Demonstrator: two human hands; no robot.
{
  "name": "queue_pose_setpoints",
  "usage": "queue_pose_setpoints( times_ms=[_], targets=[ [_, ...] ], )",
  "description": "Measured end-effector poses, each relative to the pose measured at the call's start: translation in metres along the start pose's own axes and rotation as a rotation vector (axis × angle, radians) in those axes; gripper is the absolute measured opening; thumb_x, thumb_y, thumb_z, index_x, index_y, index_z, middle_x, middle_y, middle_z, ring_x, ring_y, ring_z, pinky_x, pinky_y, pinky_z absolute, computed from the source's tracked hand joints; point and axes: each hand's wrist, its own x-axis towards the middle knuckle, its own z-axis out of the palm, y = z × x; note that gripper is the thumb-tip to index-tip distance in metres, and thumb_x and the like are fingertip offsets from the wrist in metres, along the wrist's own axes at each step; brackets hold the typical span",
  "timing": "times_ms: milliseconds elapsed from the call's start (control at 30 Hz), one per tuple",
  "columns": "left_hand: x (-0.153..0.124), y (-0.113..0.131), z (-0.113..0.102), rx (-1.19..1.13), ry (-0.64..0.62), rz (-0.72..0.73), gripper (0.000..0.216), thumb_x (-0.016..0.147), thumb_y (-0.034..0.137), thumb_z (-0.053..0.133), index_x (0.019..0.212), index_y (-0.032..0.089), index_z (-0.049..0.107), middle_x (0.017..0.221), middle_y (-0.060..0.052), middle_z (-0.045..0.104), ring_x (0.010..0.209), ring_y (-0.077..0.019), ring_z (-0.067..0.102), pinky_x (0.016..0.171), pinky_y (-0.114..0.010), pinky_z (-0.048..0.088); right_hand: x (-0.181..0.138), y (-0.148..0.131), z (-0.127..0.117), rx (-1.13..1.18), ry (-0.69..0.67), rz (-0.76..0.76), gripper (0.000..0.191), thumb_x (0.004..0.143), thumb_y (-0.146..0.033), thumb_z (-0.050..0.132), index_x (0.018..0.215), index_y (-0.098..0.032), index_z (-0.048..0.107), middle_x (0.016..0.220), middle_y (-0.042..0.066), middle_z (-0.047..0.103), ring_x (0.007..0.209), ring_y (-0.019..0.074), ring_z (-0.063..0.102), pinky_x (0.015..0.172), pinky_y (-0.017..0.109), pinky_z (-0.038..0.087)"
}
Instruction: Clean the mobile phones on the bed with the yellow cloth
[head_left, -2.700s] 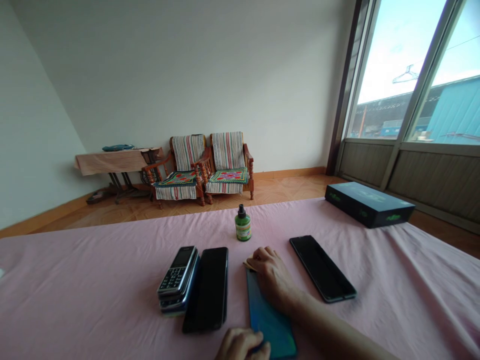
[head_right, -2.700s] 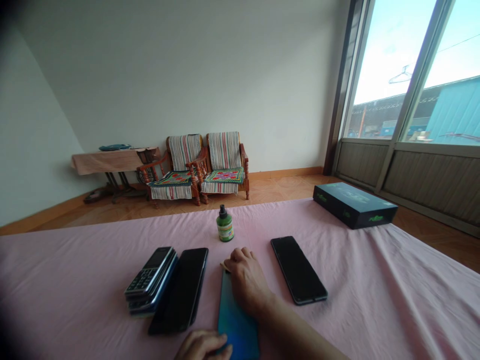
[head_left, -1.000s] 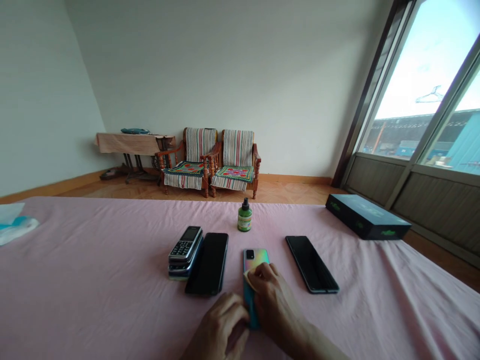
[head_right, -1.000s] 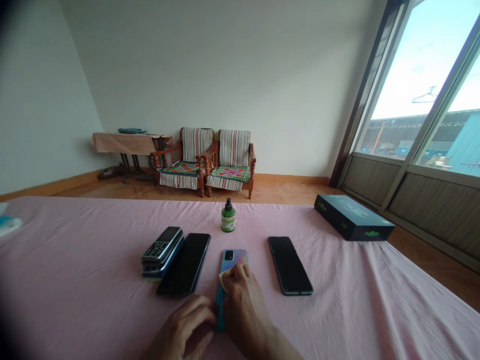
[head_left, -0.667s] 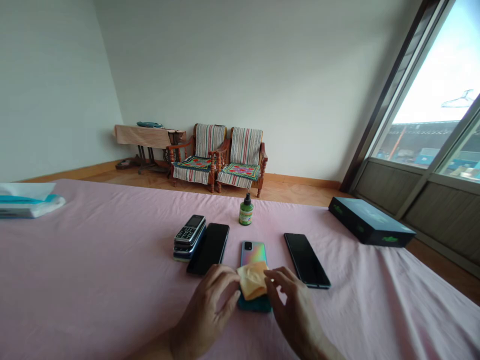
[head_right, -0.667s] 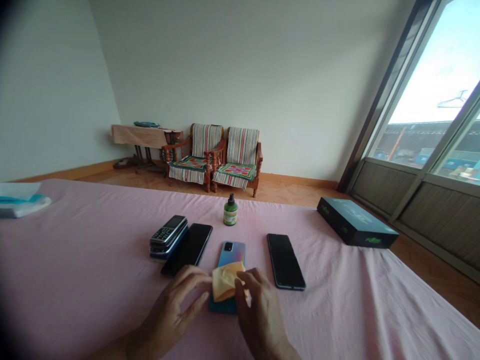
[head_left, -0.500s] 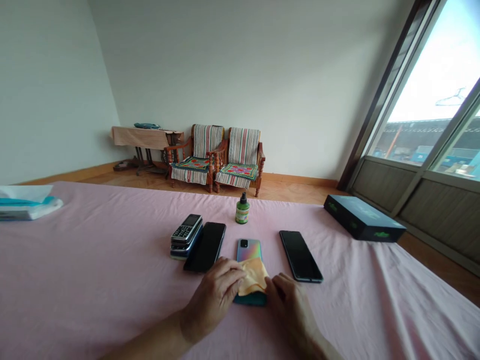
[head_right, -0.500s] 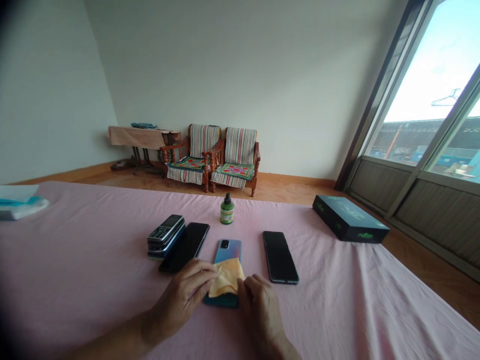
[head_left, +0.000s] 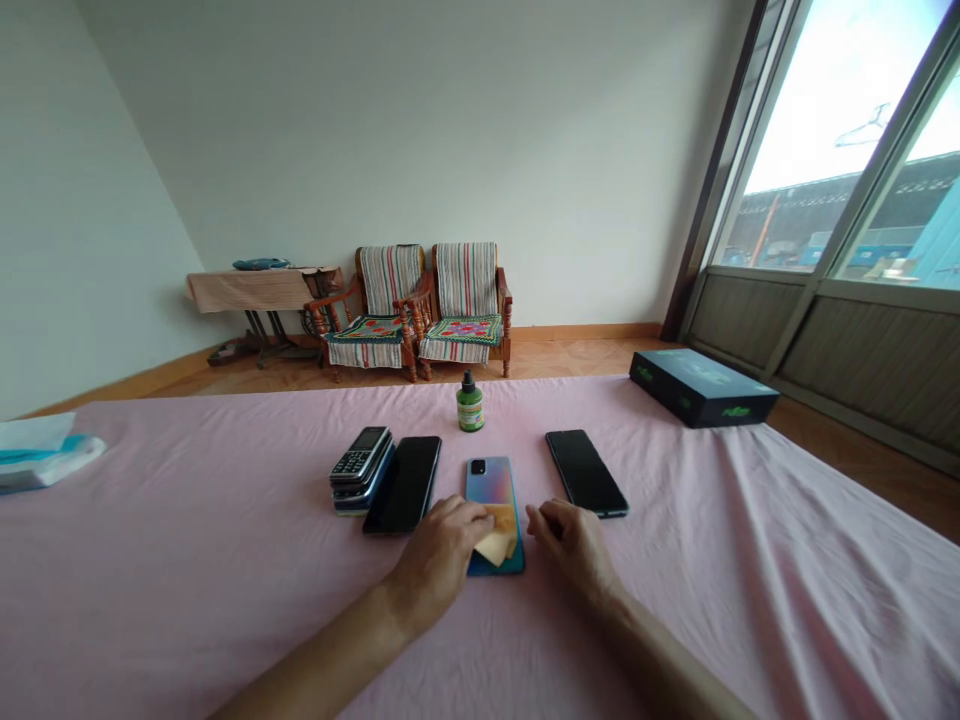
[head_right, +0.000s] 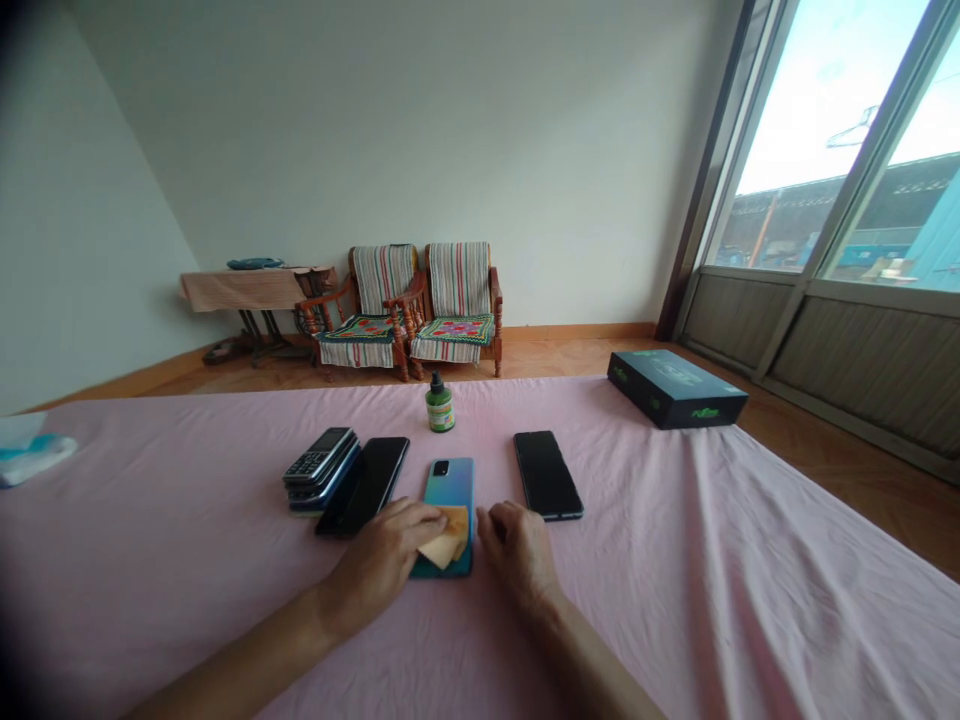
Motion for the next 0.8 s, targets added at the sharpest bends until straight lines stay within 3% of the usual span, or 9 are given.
queue_pose_setpoints(
  times_ms=[100, 200, 333, 467, 600, 800],
  targets=[
    [-0.013, -0.003, 0.000, 0.036, 0.021, 0.088, 0.033, 0.085, 0.004, 0.047, 0.111, 0.016, 0.064, 0.114, -0.008, 0.066, 0.109, -0.0230, 0.059, 0.096, -0.040, 0.048, 0.001, 0.000, 0.000, 0.012, -0.025, 0.000, 0.044, 0.089, -0.038, 0.041, 0.052, -0.017, 0.054, 0.055, 0.003, 0.058, 0.050, 0.0110, 0.046, 0.051, 0.024, 0.028],
    [-0.015, -0.003, 0.003, 0.052, 0.013, 0.074, 0.038, 0.080, 0.002, 0.047, 0.114, 0.015, 0.061, 0.123, -0.011, 0.063, 0.118, -0.0245, 0.055, 0.102, -0.042, 0.045, 0.003, 0.000, 0.001, 0.016, -0.042, 0.000, 0.043, 0.088, -0.037, 0.042, 0.052, -0.017, 0.053, 0.056, 0.002, 0.058, 0.050, 0.0108, 0.047, 0.051, 0.024, 0.028],
    [0.005, -0.005, 0.010, -0.030, 0.024, -0.057, 0.037, 0.079, 0.001, 0.046, 0.110, 0.015, 0.060, 0.117, -0.010, 0.065, 0.112, -0.0222, 0.060, 0.099, -0.038, 0.048, 0.004, 0.000, 0.001, 0.003, -0.045, 0.014, 0.042, 0.088, -0.036, 0.043, 0.052, -0.016, 0.054, 0.055, 0.002, 0.058, 0.050, 0.0104, 0.047, 0.050, 0.024, 0.026],
    [0.022, -0.011, 0.017, -0.052, 0.052, -0.076, 0.046, 0.078, 0.001, 0.046, 0.122, 0.013, 0.053, 0.123, -0.012, 0.061, 0.119, -0.0238, 0.055, 0.102, -0.041, 0.045, 0.004, 0.000, 0.001, -0.025, -0.045, 0.017, 0.041, 0.088, -0.033, 0.042, 0.052, -0.016, 0.055, 0.054, 0.001, 0.056, 0.049, 0.0096, 0.045, 0.049, 0.024, 0.024],
    [0.009, -0.012, 0.018, -0.058, 0.017, 0.004, 0.044, 0.083, 0.004, 0.045, 0.123, 0.017, 0.057, 0.131, -0.009, 0.058, 0.124, -0.0227, 0.051, 0.106, -0.043, 0.040, 0.005, 0.000, 0.002, -0.052, -0.039, 0.007, 0.041, 0.086, -0.032, 0.044, 0.049, -0.016, 0.051, 0.052, 0.000, 0.052, 0.048, 0.0090, 0.040, 0.049, 0.025, 0.021],
    [-0.004, -0.014, 0.013, -0.056, -0.074, 0.102, 0.057, 0.081, 0.001, 0.043, 0.135, 0.017, 0.046, 0.140, -0.009, 0.048, 0.132, -0.0215, 0.040, 0.109, -0.043, 0.037, 0.006, 0.001, 0.004, -0.047, -0.045, -0.002, 0.041, 0.086, -0.032, 0.045, 0.048, -0.017, 0.047, 0.051, -0.002, 0.047, 0.048, 0.0085, 0.037, 0.049, 0.025, 0.020]
  ],
)
